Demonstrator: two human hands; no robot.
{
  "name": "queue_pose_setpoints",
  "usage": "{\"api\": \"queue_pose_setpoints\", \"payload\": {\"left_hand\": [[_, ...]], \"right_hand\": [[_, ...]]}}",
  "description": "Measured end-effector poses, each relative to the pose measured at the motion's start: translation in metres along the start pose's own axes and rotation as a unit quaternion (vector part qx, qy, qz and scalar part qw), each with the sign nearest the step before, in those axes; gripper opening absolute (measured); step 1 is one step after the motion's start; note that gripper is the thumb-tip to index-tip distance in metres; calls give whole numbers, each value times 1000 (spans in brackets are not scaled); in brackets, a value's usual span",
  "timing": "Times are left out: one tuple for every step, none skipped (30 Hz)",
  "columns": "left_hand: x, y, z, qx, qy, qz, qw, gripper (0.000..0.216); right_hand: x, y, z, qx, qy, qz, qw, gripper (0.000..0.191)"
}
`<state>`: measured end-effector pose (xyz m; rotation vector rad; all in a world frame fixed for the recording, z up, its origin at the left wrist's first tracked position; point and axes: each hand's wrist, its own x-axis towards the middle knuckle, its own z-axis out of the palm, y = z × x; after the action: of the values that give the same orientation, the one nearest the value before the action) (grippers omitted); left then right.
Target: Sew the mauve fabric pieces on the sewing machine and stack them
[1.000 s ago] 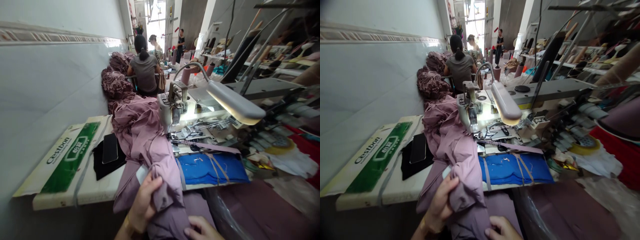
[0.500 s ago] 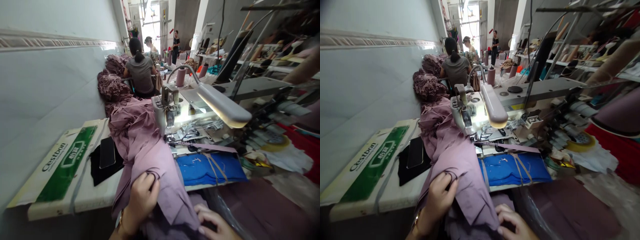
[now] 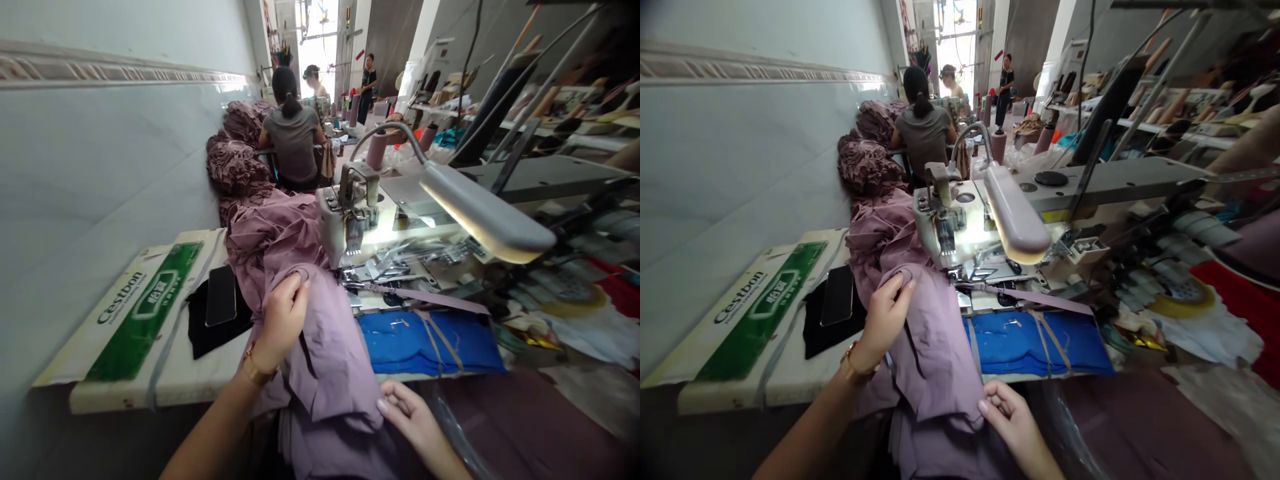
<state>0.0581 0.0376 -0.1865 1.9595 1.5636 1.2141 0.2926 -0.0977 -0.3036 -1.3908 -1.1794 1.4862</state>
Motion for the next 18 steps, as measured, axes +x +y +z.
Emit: {"api": "queue_pose_setpoints", "payload": {"left_hand": [[5,0,1,-3,-4,3,1000,26],[9,0,3,-7,-9,7,1000,23],[14,-1,4,-13,-13,11,1000,18],[17,-1,5,-18,-17,15,1000,12],[21,-2,5,-21,-23,20,999,9],[24,-3,5,-22,-32,23,999,15],[28,-5,5,-19,-44,26,999,25],[31,-7,5,-13,-60,27,998,36],[35,-8,4,-6,-79,29,996,45],[39,-9,2,1,-99,32,995,52],[43,-10,1,5,-117,38,992,58],[47,-10,-1,6,-130,47,990,62],[52,-9,-2,4,-140,57,988,64],[58,-8,-3,1,-145,67,987,66],[63,-7,-4,-3,-145,73,987,66],[69,-7,-4,-8,-143,76,987,67],[75,-6,-3,-13,-138,77,987,66],[82,-7,-2,-18,-132,76,988,65]], "right_hand": [[2,-1,2,13,9,2,1000,36],[4,-2,3,26,14,3,1000,35],[6,-3,5,40,17,0,999,34],[8,-4,6,54,19,-7,998,33],[10,-4,6,69,21,-17,997,35],[12,-5,7,83,21,-30,996,38],[14,-6,8,96,19,-43,994,43],[16,-7,10,107,20,-56,993,47],[18,-9,11,114,23,-67,991,51],[19,-11,12,116,28,-74,990,53],[21,-13,13,113,36,-79,990,53],[22,-15,14,105,45,-83,990,51],[24,-17,14,93,52,-87,991,47],[26,-20,14,78,52,-93,991,41],[28,-23,13,63,45,-101,992,35],[31,-26,13,51,37,-113,992,30],[33,-28,12,42,28,-126,991,27],[36,-31,11,36,19,-136,990,24]]}}
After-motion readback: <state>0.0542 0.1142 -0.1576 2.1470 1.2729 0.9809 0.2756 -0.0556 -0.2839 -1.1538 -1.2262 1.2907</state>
